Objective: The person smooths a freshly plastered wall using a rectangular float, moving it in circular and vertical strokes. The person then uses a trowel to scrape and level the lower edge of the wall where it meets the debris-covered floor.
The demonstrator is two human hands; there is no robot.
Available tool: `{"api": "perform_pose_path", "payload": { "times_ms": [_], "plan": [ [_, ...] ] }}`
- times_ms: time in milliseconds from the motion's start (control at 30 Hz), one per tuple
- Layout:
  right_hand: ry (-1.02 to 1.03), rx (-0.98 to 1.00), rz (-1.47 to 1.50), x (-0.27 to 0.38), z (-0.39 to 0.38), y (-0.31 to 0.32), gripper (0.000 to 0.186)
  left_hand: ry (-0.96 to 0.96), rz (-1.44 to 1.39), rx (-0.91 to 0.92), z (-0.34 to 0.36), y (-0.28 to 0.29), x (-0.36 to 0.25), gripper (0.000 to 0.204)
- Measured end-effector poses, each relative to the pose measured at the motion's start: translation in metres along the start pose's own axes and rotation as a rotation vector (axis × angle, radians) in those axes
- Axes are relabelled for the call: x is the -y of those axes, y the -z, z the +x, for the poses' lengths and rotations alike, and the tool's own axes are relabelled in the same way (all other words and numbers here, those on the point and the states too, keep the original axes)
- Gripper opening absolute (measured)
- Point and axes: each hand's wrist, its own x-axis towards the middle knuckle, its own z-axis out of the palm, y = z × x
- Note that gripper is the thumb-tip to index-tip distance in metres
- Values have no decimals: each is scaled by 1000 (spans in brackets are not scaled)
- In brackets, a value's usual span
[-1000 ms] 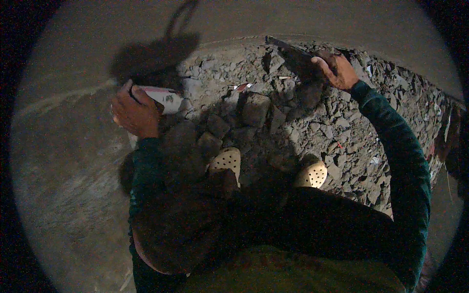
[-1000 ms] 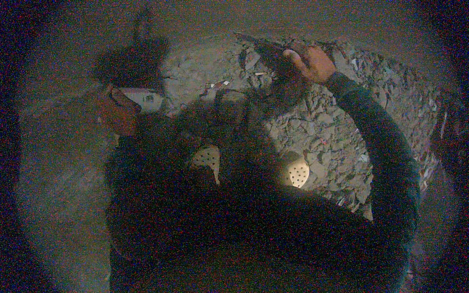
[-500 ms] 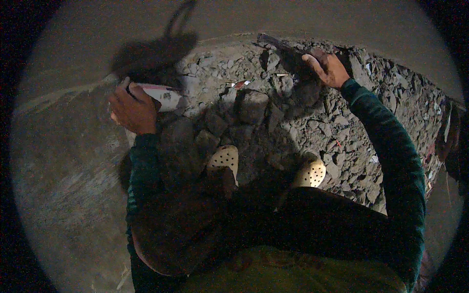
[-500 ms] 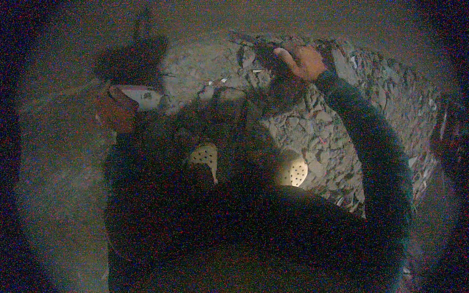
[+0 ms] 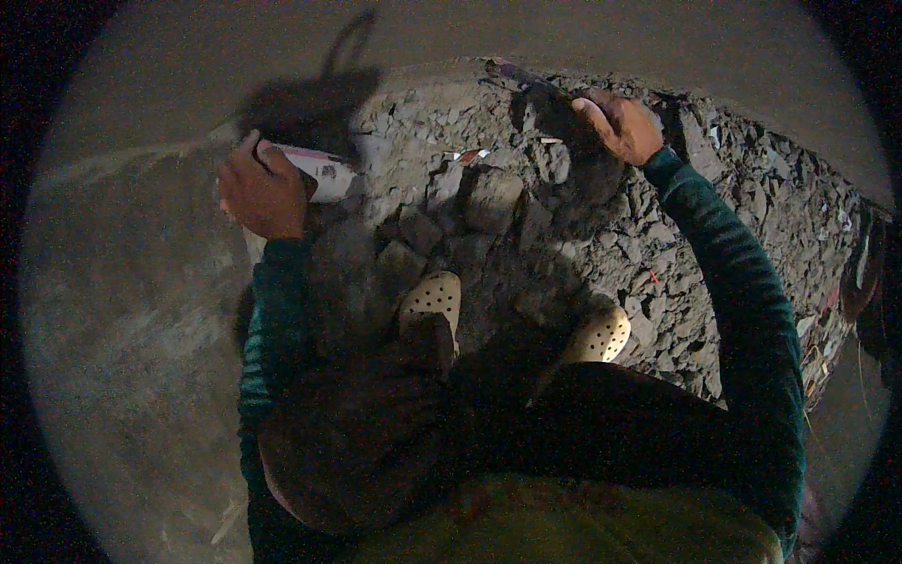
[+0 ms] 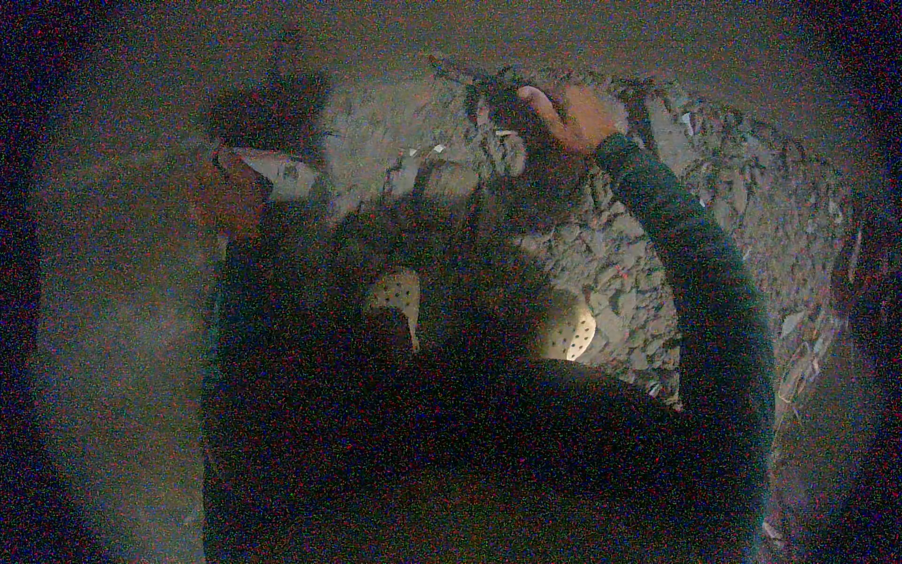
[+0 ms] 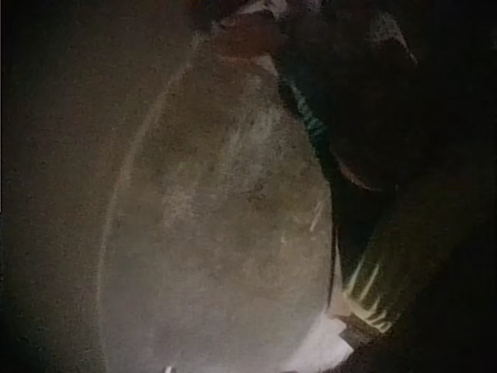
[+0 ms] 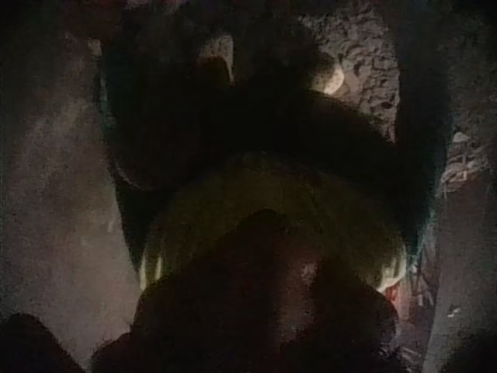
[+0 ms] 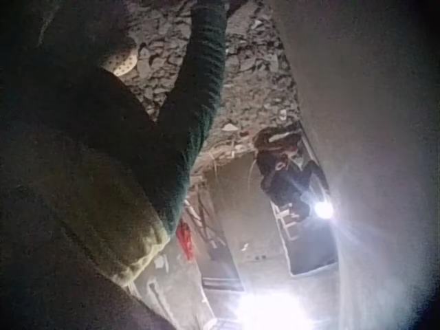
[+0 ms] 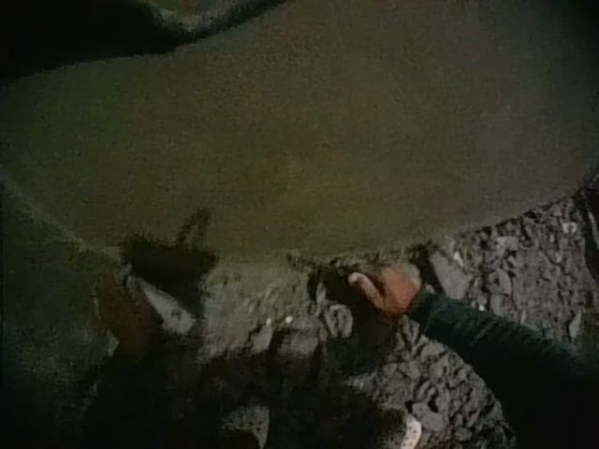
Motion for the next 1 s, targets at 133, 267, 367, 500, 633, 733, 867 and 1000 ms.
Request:
{"api": "perform_pose_path", "payload": {
  "times_ms": [133, 267, 367, 500, 633, 733, 867, 1000],
  "plan": [
    [-13, -66, 41, 4, -2, -10, 36, -12, 13, 21, 1, 1, 3, 29],
    [-30, -34, 96, 14, -2, -7, 36, 24, 52, 26, 0, 5, 0, 28],
    [11, -49, 113, 10, 0, -9, 37, 55, 72, 49, -3, 5, -4, 29],
    [-31, -55, 65, 15, 0, -5, 39, -4, -18, 8, -3, 1, 9, 30],
    [-87, -60, 33, 27, -3, 0, 40, 26, 3, 19, -4, -3, 7, 30],
    [-21, 16, 80, 48, 15, -8, 40, -25, 17, -6, 1, -1, 4, 30],
    [113, -92, 165, 47, 17, -15, 39, -16, 35, -2, 0, 4, 5, 29],
    [61, -154, 176, 36, 1, -6, 39, 13, 25, 5, 0, 1, 3, 28]
  ]
}}
